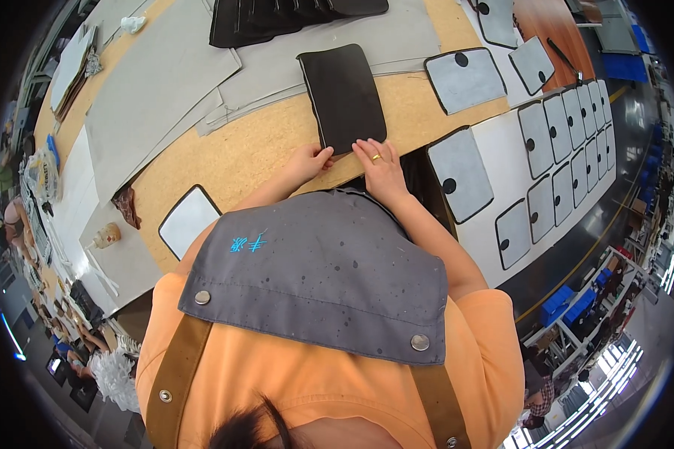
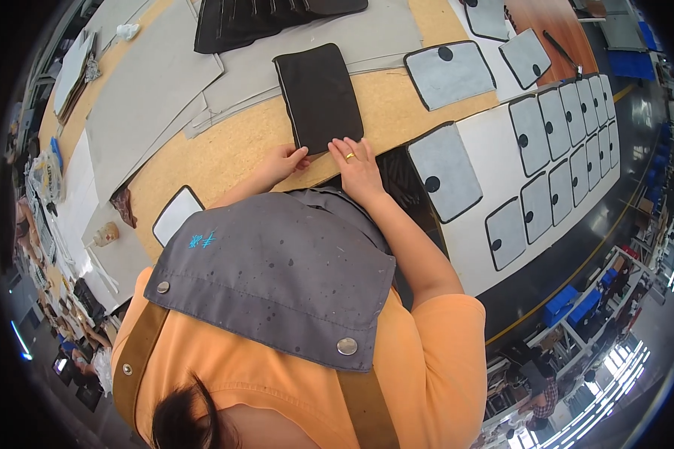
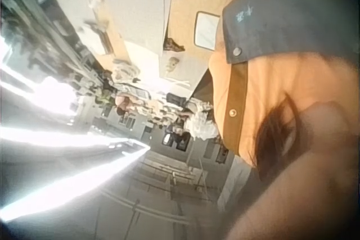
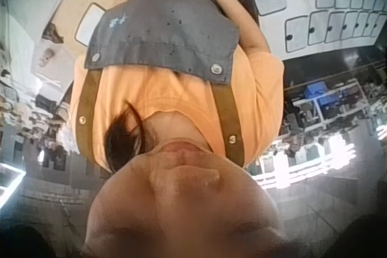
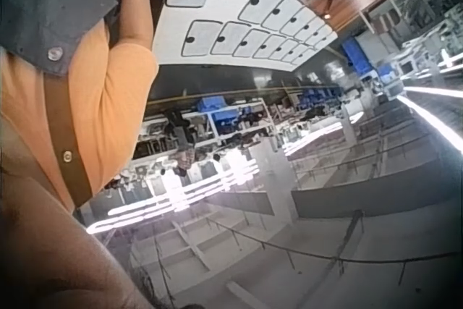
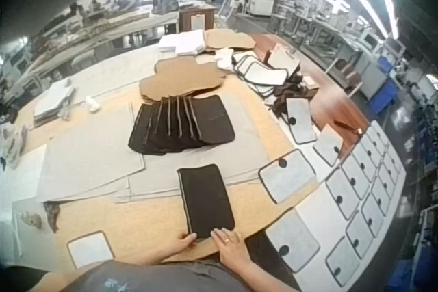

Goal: Manually aligning and folding leather components for a pouch or wallet.

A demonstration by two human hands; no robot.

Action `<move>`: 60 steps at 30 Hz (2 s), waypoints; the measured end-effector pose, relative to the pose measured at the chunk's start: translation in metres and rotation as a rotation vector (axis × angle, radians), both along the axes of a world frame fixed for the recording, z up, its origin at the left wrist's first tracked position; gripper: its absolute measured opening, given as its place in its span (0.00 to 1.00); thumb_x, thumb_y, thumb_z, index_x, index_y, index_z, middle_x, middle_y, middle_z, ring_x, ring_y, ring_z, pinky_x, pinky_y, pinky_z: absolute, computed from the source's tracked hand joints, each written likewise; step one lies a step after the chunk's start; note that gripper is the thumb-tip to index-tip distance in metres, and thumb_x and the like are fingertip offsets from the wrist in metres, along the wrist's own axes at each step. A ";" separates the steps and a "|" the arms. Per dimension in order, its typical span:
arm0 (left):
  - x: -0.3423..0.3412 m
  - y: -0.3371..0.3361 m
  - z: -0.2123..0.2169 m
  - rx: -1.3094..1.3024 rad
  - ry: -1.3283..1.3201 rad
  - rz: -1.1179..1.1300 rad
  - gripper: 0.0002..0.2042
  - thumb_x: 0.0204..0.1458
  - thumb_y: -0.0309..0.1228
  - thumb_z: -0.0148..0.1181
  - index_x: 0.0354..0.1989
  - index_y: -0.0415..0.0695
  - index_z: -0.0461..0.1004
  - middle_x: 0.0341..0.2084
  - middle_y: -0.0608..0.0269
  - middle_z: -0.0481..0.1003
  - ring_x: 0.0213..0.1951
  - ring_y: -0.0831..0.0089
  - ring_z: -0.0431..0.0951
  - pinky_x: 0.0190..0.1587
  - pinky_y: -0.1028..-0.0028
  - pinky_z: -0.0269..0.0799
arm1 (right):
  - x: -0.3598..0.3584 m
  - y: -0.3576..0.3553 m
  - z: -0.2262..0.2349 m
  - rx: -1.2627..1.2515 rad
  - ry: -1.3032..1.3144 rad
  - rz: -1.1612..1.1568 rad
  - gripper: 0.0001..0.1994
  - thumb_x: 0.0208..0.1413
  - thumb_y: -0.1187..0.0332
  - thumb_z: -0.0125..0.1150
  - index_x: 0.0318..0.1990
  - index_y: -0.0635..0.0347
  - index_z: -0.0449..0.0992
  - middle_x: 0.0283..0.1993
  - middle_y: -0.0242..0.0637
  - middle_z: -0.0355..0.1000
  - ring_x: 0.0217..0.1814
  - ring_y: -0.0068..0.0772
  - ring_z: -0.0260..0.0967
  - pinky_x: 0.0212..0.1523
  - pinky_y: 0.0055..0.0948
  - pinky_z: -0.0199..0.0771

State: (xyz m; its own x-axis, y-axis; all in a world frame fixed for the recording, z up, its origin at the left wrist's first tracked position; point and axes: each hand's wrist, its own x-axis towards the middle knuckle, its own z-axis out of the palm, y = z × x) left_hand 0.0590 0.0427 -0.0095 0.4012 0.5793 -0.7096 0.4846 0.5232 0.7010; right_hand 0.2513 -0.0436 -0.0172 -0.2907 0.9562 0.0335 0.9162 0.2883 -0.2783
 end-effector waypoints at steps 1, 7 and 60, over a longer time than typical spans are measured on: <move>0.003 0.000 0.002 0.027 0.006 0.012 0.19 0.57 0.41 0.49 0.33 0.33 0.73 0.26 0.57 0.76 0.30 0.72 0.76 0.37 0.73 0.72 | 0.002 0.001 0.003 0.045 0.020 -0.078 0.21 0.49 0.73 0.50 0.54 0.55 0.67 0.57 0.32 0.62 0.63 0.33 0.54 0.66 0.44 0.43; 0.008 0.027 0.054 -0.081 -0.152 0.120 0.13 0.55 0.36 0.50 0.30 0.37 0.73 0.24 0.62 0.75 0.27 0.76 0.74 0.35 0.77 0.70 | 0.019 0.033 0.020 0.188 0.170 -0.203 0.13 0.49 0.70 0.57 0.44 0.53 0.70 0.52 0.29 0.65 0.62 0.31 0.55 0.65 0.46 0.42; 0.042 0.067 0.269 1.026 -0.273 -0.471 0.06 0.44 0.34 0.65 0.25 0.48 0.75 0.25 0.73 0.72 0.37 0.73 0.68 0.51 0.69 0.52 | 0.066 0.108 0.233 0.013 0.907 0.447 0.07 0.47 0.75 0.60 0.32 0.57 0.67 0.35 0.33 0.65 0.46 0.35 0.61 0.65 0.47 0.38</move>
